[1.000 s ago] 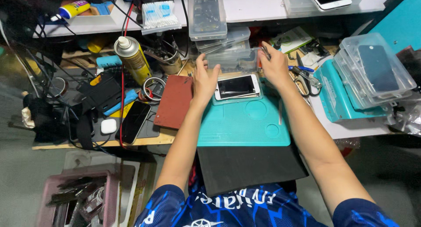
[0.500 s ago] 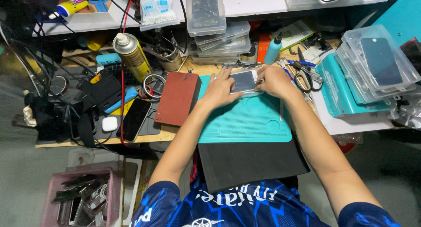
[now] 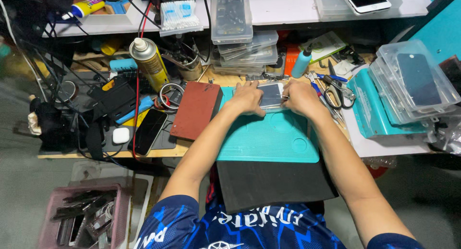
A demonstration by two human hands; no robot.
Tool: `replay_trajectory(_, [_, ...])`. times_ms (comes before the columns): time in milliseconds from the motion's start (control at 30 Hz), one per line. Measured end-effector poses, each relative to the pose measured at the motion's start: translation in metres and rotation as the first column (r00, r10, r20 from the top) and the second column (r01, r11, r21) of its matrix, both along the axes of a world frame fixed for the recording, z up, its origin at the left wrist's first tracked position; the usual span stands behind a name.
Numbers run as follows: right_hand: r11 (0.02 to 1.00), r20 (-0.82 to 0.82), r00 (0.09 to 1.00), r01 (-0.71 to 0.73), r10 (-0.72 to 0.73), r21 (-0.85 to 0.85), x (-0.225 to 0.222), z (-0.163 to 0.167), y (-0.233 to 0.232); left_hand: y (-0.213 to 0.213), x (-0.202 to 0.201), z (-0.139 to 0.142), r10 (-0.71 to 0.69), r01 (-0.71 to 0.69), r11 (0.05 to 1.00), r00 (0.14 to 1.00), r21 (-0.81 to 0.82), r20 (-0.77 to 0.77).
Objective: The person disassembles a smartphone at a repair bench, using a pry tool to open the housing and remove internal components. They transfer the internals into a replacement phone frame, pressing parts into place and fitting the rear cover by hand.
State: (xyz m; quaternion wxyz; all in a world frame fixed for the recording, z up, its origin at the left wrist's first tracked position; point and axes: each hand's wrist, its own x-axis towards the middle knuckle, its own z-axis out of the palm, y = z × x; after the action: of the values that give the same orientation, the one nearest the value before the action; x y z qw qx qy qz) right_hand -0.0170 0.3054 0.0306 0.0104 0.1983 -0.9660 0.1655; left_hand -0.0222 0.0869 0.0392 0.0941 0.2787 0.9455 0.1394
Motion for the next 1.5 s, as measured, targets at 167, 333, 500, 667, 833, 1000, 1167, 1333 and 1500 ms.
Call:
replay_trajectory(167, [0.999, 0.026, 0.999, 0.037, -0.038, 0.03, 0.004, -0.002, -0.006, -0.005, 0.007, -0.006, -0.004, 0.01, 0.997, 0.997, 0.07, -0.081])
replay_trajectory(333, [0.994, 0.008, 0.999, 0.033, -0.033, -0.102, 0.014, -0.006, -0.009, -0.014, 0.007, -0.009, 0.023, -0.018, 0.996, 0.998, 0.088, -0.06])
replay_trajectory(500, [0.975, 0.029, 0.999, 0.021, -0.015, -0.221, 0.025, -0.011, -0.013, -0.029, 0.016, -0.009, 0.024, -0.006, 0.995, 0.984, 0.101, -0.175])
replay_trajectory(667, [0.911, -0.121, 0.982, 0.083, -0.144, -0.405, 0.03, -0.004, -0.034, -0.056, 0.031, 0.005, 0.189, -0.129, 0.969, 0.935, 0.209, -0.298])
replay_trajectory(833, [0.865, 0.051, 0.997, 0.073, -0.055, -0.496, 0.027, -0.011, -0.088, -0.112, 0.062, 0.007, 0.458, -0.408, 0.883, 0.858, 0.233, -0.233])
replay_trajectory(1000, [0.731, 0.266, 0.927, -0.012, 0.264, -0.682, 0.023, -0.024, -0.158, -0.162, 0.089, 0.005, 0.696, -0.668, 0.714, 0.709, 0.207, -0.112])
replay_trajectory(1167, [0.794, 0.327, 0.91, -0.005, 0.257, -0.608, 0.025, -0.022, -0.198, -0.178, 0.105, 0.004, 0.709, -0.653, 0.695, 0.692, 0.302, -0.137])
replay_trajectory(1333, [0.835, 0.312, 0.932, 0.019, 0.184, -0.55, 0.027, -0.022, -0.215, -0.216, 0.101, 0.0, 0.798, -0.694, 0.587, 0.584, 0.418, -0.15])
replay_trajectory(1500, [0.743, 0.403, 0.859, 0.041, 0.315, -0.668, 0.024, -0.026, -0.223, -0.268, 0.079, -0.002, 0.914, -0.795, 0.402, 0.379, 0.454, -0.144])
